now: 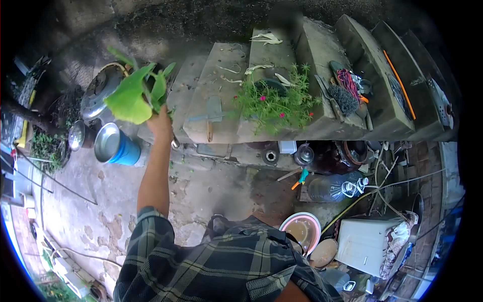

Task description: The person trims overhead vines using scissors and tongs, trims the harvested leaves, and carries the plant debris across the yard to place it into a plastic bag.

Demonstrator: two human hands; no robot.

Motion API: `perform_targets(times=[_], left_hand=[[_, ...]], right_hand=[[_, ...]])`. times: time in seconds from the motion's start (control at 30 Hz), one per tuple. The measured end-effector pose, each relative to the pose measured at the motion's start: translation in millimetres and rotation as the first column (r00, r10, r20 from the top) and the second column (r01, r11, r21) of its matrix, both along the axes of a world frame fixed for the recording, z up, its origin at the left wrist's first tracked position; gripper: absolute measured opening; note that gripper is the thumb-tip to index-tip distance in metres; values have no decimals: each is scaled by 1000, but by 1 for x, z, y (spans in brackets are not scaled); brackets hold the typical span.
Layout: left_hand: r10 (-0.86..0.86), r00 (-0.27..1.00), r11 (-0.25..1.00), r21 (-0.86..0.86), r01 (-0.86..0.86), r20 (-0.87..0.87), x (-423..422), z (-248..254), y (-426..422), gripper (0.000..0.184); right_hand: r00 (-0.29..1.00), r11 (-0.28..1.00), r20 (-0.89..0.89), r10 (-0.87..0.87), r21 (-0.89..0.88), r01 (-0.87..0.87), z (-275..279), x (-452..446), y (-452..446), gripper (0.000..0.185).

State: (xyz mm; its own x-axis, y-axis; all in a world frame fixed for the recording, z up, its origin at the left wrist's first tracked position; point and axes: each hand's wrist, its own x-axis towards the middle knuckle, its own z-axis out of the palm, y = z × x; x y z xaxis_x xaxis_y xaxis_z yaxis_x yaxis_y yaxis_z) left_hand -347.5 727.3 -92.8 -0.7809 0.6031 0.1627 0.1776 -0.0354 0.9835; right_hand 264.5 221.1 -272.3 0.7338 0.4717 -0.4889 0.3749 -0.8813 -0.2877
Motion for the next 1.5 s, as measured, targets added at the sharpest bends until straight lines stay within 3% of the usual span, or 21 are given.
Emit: perform_targets(times=[0.1,0.17,0.3,0.37,0.43,0.53,0.63,0.67,0.7,0.73,0.77,0.8,0.9,0.97,1.03,1.07,1.1,1.23,1.3,1.43,1.5], left_hand=[[-104,834,950,-303,-78,-542,-14,-28,70,52],[-370,844,762,-647,37,-388,12,-18,91,56],[-655,645,646,-735,207,-394,40,-87,123,44],[-755,628,460,-835,302,-189,34,-156,154,42],[-755,653,384,-847,368,-58,26,-179,169,41],[-629,777,505,-778,373,-36,24,-173,169,41],[-494,863,669,-681,298,-108,22,-122,154,49],[-438,883,800,-520,299,-167,13,-126,152,57],[-442,893,855,-343,390,-87,1,-127,150,61],[-397,821,904,-329,273,-410,-17,-143,156,54],[-473,873,880,-111,462,-116,-8,-97,132,42],[-548,817,836,149,528,180,3,-46,106,31],[-662,693,737,421,530,287,70,105,13,48],[-806,568,553,552,625,165,93,140,-24,53],[-856,483,495,570,656,187,133,179,-69,57],[-897,416,416,598,685,147,154,190,-88,47],[-867,467,497,384,778,175,177,219,-115,39],[-961,237,276,449,850,141,268,260,-161,29],[-985,116,161,422,892,131,294,275,-183,23],[-982,-122,-71,319,945,143,342,295,-223,15],[-964,-250,-197,385,902,93,366,293,-234,12]], right_hand=[[997,995,0,-79,-61,79,5,-39,-2,52],[993,989,3,-114,-96,114,8,-62,-3,52],[984,972,5,-181,-155,179,12,-98,-11,53],[976,960,10,-218,-179,217,14,-114,-17,54],[968,946,9,-252,-206,249,16,-128,-26,55],[957,927,8,-291,-243,284,16,-144,-40,55],[940,908,2,-341,-258,330,16,-155,-54,56],[932,898,5,-363,-264,352,14,-157,-59,57],[920,886,6,-391,-268,378,12,-160,-64,57],[909,872,6,-416,-280,401,11,-164,-66,57],[903,857,5,-430,-311,410,11,-166,-69,58],[900,847,-9,-435,-344,406,12,-167,-69,58],[899,864,-51,-435,-303,401,37,-159,-46,61],[928,903,-45,-371,-250,349,18,-147,-53,60],[943,926,15,-332,-184,329,19,-138,-49,58],[940,933,11,-340,-118,339,23,-127,-46,57],[936,935,11,-352,-47,352,29,-117,-43,56],[924,858,11,-383,373,352,69,-75,-42,52],[921,734,1,-388,605,309,92,-62,-51,50],[931,329,42,-363,941,86,124,-32,-79,47],[887,493,43,-459,843,214,110,9,-94,46]])
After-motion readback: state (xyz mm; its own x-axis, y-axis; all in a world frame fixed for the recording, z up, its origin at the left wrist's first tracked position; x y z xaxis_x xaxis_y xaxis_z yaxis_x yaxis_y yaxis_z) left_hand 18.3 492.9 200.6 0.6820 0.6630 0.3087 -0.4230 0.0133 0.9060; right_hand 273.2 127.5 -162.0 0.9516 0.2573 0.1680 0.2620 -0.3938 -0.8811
